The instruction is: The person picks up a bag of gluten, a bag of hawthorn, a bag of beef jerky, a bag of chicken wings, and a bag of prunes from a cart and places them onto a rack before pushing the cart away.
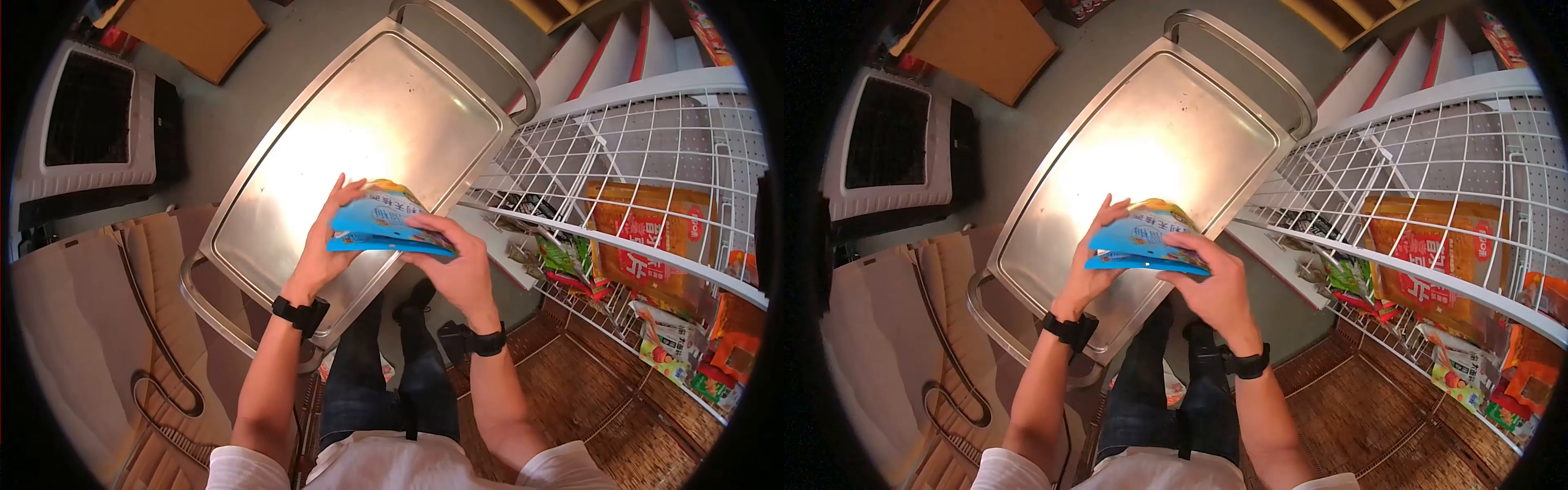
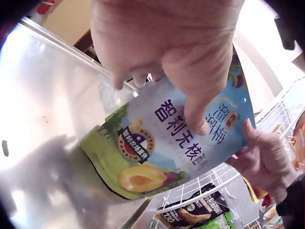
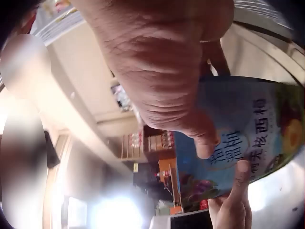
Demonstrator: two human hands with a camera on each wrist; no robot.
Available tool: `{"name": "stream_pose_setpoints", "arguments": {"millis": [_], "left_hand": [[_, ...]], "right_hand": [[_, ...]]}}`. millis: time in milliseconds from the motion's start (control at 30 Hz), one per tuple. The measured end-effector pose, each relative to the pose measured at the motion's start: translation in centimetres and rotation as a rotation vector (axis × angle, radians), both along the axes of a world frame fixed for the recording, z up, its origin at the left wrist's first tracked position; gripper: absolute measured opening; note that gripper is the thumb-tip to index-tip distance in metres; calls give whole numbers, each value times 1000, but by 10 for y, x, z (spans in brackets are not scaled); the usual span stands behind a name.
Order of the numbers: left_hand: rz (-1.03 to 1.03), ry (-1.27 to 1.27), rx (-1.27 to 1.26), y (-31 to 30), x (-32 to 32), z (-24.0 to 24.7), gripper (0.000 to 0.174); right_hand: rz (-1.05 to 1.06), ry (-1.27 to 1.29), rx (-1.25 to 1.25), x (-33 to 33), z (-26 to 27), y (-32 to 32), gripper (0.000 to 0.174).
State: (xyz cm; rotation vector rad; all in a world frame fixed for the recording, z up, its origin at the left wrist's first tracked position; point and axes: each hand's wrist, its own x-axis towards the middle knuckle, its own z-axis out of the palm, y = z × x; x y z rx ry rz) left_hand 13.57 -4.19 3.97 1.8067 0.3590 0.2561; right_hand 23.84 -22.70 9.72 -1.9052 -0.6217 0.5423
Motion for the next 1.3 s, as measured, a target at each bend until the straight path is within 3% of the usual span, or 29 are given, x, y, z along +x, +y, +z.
{"name": "stream_pose_setpoints", "arguments": {"millis": [33, 100, 167, 200, 267, 333, 367, 433, 467, 533, 767, 833, 1033, 1300], "left_hand": [[-92, 5, -12, 2, 0, -2, 63], [-114, 20, -58, 0, -4, -20, 54], [-142, 36, -100, -6, -4, -29, 46], [-72, 9, -225, -10, -3, -27, 40], [-10, -9, -342, -14, -6, -19, 33], [35, 338, -460, -14, -7, 14, 26], [62, 333, -399, -20, -7, 28, 27], [69, 300, -725, -27, -8, 34, 32], [65, 298, -731, -34, -7, 42, 32], [250, 289, -1166, -49, -3, 59, 29], [121, 358, -1021, -73, -3, 54, 18], [80, 367, -1011, -79, -2, 53, 17], [13, 429, -1039, -103, 0, 55, 15], [-7, 455, -989, -143, -9, 47, 15]], "right_hand": [[-81, 250, 127, 1, -9, -5, 46], [-94, 211, 98, 3, -33, -11, 53], [-4, -36, 295, 4, -57, -9, 45], [-12, -34, 296, 2, -58, -9, 45], [-102, 223, 273, -3, -60, -8, 30], [-177, 344, 261, -1, -46, -8, 22], [-243, 458, 242, 1, -35, -9, 14], [-244, 535, 283, 4, -10, -11, 15], [-284, 632, 292, 3, -1, -13, 16], [-334, 763, 314, 1, 6, -21, 19], [-449, 585, 188, -5, 19, -50, 19], [-464, 587, 99, -7, 22, -61, 21], [-538, 693, 147, -19, 36, -93, 23], [-573, 716, 172, -37, 16, -138, 25]]}}
